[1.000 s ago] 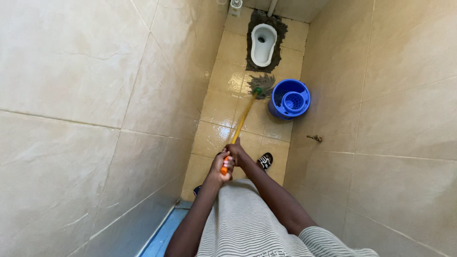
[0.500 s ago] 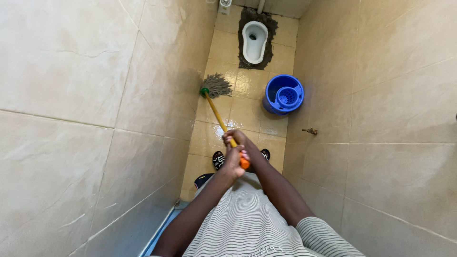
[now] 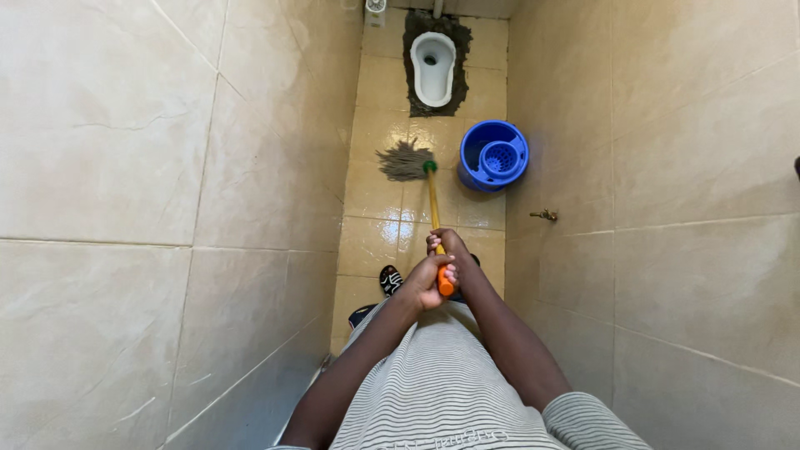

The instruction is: The person cleans the floor of a small bathroom by hand using a mop, repeatedly dipping the mop into a blue bucket and scrubbing the tiles around a squat toilet.

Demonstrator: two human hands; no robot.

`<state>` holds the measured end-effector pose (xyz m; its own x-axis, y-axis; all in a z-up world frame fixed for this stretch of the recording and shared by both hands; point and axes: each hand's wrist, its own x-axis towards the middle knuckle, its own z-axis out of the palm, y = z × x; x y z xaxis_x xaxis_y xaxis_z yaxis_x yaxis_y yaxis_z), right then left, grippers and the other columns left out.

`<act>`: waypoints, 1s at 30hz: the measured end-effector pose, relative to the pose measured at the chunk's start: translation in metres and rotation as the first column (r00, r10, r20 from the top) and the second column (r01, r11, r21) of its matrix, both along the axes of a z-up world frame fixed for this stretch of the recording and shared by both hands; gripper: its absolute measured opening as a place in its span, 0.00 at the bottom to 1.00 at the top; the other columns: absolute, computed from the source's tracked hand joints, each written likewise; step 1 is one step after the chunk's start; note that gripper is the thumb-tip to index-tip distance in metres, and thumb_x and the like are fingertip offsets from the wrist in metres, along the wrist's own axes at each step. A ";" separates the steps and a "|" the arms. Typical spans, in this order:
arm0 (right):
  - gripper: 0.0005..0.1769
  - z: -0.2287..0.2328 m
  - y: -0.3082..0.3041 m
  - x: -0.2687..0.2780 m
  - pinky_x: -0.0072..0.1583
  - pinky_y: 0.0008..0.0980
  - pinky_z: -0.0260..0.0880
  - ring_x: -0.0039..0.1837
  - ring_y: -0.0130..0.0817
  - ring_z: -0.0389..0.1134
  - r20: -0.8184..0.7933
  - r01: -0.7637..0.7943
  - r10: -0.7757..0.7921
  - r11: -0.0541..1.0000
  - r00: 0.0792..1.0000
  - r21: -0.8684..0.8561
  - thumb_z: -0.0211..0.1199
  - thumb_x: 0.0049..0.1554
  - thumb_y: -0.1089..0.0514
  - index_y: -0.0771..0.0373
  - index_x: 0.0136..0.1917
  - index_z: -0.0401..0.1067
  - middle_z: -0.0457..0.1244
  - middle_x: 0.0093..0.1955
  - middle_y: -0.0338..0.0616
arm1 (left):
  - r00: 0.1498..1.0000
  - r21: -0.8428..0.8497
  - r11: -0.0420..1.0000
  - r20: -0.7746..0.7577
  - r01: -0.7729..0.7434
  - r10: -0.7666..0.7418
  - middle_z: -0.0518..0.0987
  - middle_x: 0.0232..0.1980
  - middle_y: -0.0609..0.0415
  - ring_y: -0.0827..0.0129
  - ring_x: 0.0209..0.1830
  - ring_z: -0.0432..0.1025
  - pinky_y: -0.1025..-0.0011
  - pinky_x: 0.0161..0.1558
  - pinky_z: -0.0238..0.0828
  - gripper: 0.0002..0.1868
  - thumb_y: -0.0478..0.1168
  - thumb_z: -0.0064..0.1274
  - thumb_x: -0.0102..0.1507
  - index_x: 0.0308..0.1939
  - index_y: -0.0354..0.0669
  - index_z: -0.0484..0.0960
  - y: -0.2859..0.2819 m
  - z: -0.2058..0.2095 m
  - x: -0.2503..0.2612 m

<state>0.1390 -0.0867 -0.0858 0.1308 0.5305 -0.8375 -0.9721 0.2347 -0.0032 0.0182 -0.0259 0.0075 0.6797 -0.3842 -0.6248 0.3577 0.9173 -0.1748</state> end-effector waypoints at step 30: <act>0.07 -0.051 -0.028 -0.065 0.33 0.21 0.67 0.28 0.22 0.59 -0.058 -0.194 0.203 0.971 0.977 0.144 0.53 0.59 0.60 0.61 0.39 0.64 0.59 0.28 0.34 | 0.960 -0.012 0.978 -0.191 -0.209 0.203 0.69 0.27 0.60 0.76 0.25 0.65 0.77 0.30 0.68 0.03 0.36 0.48 0.68 0.39 0.43 0.72 -0.087 0.103 -0.068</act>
